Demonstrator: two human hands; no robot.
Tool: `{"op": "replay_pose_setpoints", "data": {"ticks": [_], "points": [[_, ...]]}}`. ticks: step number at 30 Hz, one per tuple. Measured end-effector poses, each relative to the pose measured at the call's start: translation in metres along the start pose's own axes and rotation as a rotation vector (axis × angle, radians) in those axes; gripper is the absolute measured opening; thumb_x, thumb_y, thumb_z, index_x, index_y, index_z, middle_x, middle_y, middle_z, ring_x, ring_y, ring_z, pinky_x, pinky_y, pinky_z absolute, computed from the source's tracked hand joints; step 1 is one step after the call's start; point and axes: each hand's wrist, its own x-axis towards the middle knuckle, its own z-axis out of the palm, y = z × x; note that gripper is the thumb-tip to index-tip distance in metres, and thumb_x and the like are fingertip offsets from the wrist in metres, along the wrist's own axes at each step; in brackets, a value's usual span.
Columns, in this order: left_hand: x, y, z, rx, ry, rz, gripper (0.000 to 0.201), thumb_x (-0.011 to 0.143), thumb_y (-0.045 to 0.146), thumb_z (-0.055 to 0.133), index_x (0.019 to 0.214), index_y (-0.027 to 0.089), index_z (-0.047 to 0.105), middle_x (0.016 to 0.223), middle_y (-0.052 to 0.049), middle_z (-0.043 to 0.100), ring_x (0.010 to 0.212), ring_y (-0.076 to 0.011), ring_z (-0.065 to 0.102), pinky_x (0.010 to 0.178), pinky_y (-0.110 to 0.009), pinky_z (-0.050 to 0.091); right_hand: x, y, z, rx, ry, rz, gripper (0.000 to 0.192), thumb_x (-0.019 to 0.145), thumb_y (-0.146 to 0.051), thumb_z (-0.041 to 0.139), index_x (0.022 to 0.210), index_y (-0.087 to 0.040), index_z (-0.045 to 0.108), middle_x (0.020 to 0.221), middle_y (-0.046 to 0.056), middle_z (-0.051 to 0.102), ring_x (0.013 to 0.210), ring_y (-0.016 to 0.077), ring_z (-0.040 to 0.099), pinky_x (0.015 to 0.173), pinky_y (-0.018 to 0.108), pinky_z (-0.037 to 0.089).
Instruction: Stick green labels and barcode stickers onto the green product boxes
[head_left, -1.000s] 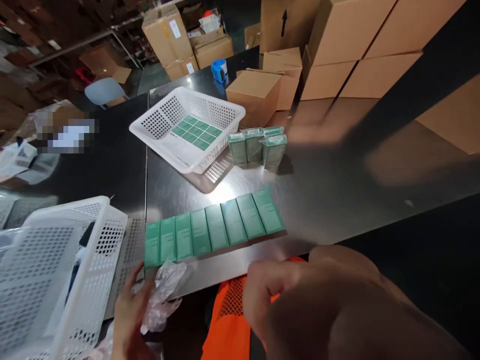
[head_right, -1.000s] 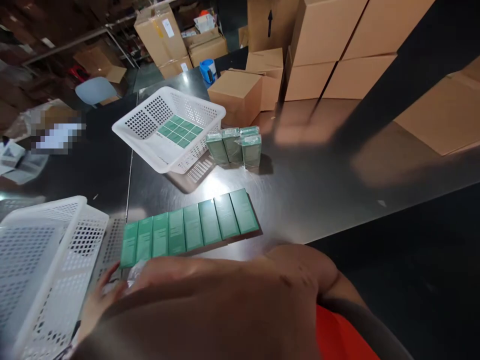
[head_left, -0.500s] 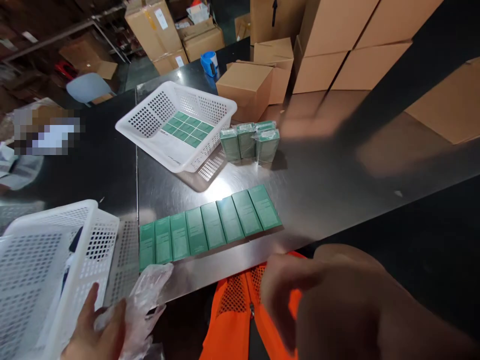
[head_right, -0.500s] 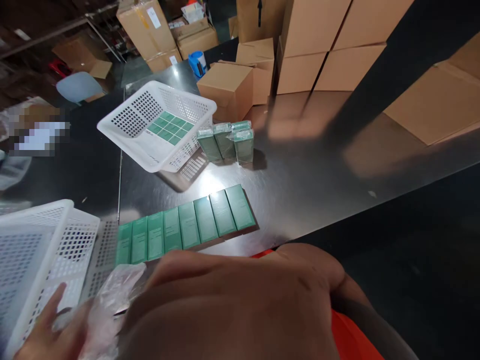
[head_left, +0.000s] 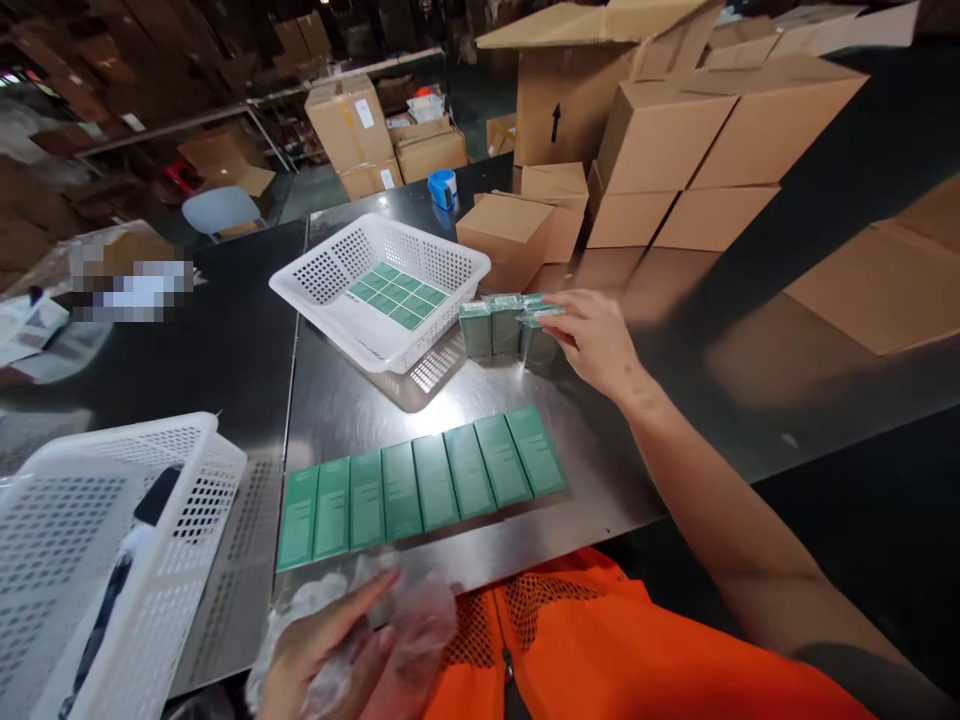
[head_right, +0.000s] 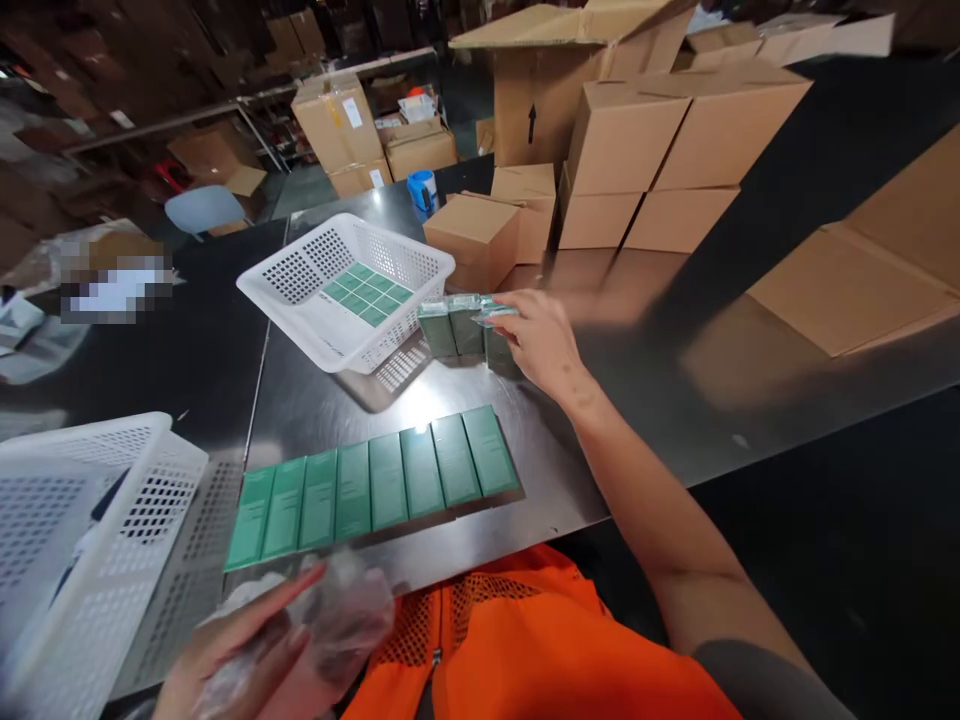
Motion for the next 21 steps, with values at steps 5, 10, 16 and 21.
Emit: {"op": "replay_pose_setpoints", "data": {"ticks": [5, 10, 16, 21], "points": [[0.023, 0.011, 0.026, -0.001, -0.122, 0.189, 0.019, 0.086, 0.038, 0.067, 0.079, 0.024, 0.077, 0.068, -0.002, 0.073, 0.059, -0.0157, 0.067, 0.055, -0.022, 0.053, -0.015, -0.004, 0.01, -0.16, -0.148, -0.052, 0.034, 0.092, -0.015, 0.049, 0.123, -0.018, 0.062, 0.142, 0.013, 0.058, 0.14, 0.0334, 0.04, 0.108, 0.057, 0.034], [0.041, 0.022, 0.047, -0.131, -0.024, 0.223, 0.041, 0.082, 0.024, 0.067, 0.048, 0.018, 0.046, 0.063, 0.001, 0.059, 0.054, -0.01, 0.057, 0.051, -0.02, 0.044, -0.055, -0.009, -0.008, -0.082, -0.086, 0.235, 0.037, 0.09, -0.022, 0.052, 0.125, -0.02, 0.062, 0.112, 0.014, 0.066, 0.104, 0.0338, 0.063, 0.085, 0.048, 0.051], [0.064, 0.035, 0.058, -0.229, -0.026, 0.191, 0.022, 0.074, 0.01, 0.063, 0.059, 0.02, 0.05, 0.062, 0.005, 0.058, 0.053, -0.0088, 0.056, 0.05, -0.018, 0.041, -0.105, -0.043, -0.013, 0.75, 0.216, 0.65, 0.05, 0.077, -0.057, 0.072, 0.115, -0.028, 0.057, 0.102, 0.006, 0.062, 0.083, 0.0242, 0.064, 0.069, 0.036, 0.055], [0.091, 0.043, 0.069, -0.376, -0.121, -0.037, 0.061, 0.079, 0.035, 0.072, 0.134, 0.023, 0.049, 0.07, 0.006, 0.063, 0.06, -0.0132, 0.057, 0.059, -0.023, 0.046, -0.122, -0.095, 0.015, 1.251, -0.087, 0.623, 0.051, 0.077, -0.063, 0.072, 0.108, -0.029, 0.05, 0.09, 0.002, 0.064, 0.077, 0.0213, 0.065, 0.066, 0.033, 0.055]]}}
